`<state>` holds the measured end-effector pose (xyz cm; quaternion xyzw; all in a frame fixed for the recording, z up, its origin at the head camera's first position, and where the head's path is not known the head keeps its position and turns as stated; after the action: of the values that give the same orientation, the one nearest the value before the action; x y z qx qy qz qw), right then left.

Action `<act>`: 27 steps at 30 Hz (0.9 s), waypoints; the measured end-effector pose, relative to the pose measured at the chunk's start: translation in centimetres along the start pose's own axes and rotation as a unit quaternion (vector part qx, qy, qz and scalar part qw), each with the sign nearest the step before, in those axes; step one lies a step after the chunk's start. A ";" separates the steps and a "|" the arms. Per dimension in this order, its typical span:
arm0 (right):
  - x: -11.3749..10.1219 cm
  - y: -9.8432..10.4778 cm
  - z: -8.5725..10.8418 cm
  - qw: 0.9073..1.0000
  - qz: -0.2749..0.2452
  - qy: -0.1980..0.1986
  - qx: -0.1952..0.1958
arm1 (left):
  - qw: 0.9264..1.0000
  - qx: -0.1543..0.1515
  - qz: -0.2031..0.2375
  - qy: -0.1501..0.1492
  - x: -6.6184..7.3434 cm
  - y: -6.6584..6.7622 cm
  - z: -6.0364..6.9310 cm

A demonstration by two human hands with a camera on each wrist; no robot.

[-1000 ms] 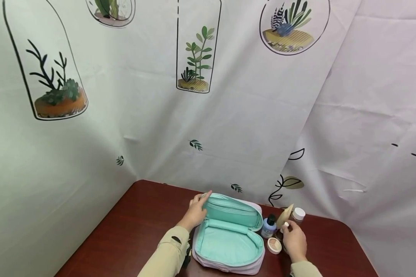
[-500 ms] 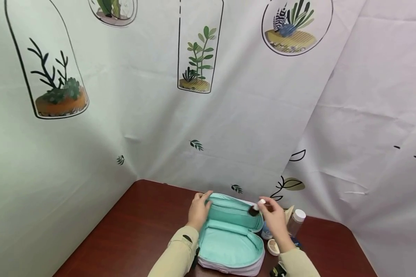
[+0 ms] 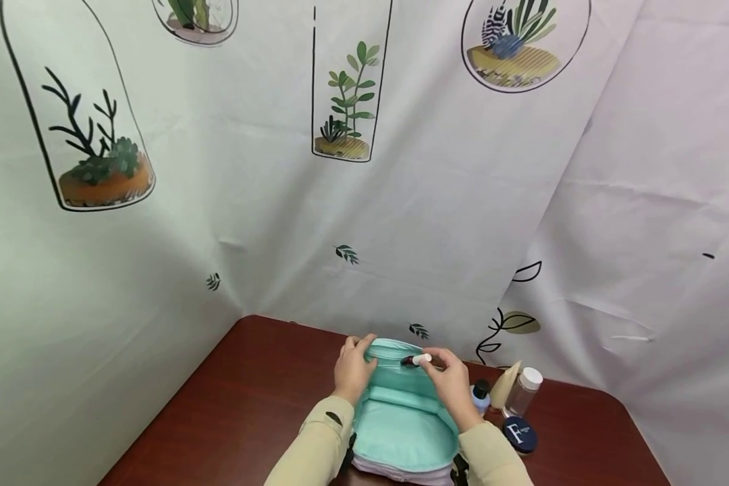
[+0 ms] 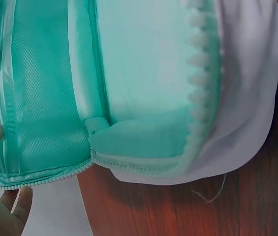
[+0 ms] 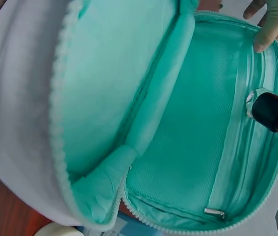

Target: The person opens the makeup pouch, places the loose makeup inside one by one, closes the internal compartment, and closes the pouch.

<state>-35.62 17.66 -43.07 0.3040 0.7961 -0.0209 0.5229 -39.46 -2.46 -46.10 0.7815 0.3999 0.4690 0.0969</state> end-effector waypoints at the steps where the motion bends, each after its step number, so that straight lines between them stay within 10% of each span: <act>1: -0.2 -0.1 -0.1 1.000 -0.005 0.009 0.001 | 1.000 0.000 0.004 -0.002 0.1 0.0 -0.1; 16: 0.1 -2.2 0.9 0.999 0.042 0.029 -0.007 | 0.999 -0.018 0.026 0.003 0.0 0.2 -0.1; 27: 0.7 -5.4 2.5 0.988 0.154 -0.008 -0.014 | 0.988 -0.120 0.096 0.004 -1.1 -0.2 0.0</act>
<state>-36.52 12.69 -46.29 0.4154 0.7356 0.0689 0.5306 -39.87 -3.10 -46.91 0.7968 0.2646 0.5241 0.1430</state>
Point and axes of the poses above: each hand's wrist, its own z-axis away from the middle knuckle, its own y-axis out of the back of the hand, x = y × z, the point moved 9 cm from there along -z, towards the middle knuckle, and after that the axes turned 15 degrees about x, right-handed, at the moved point
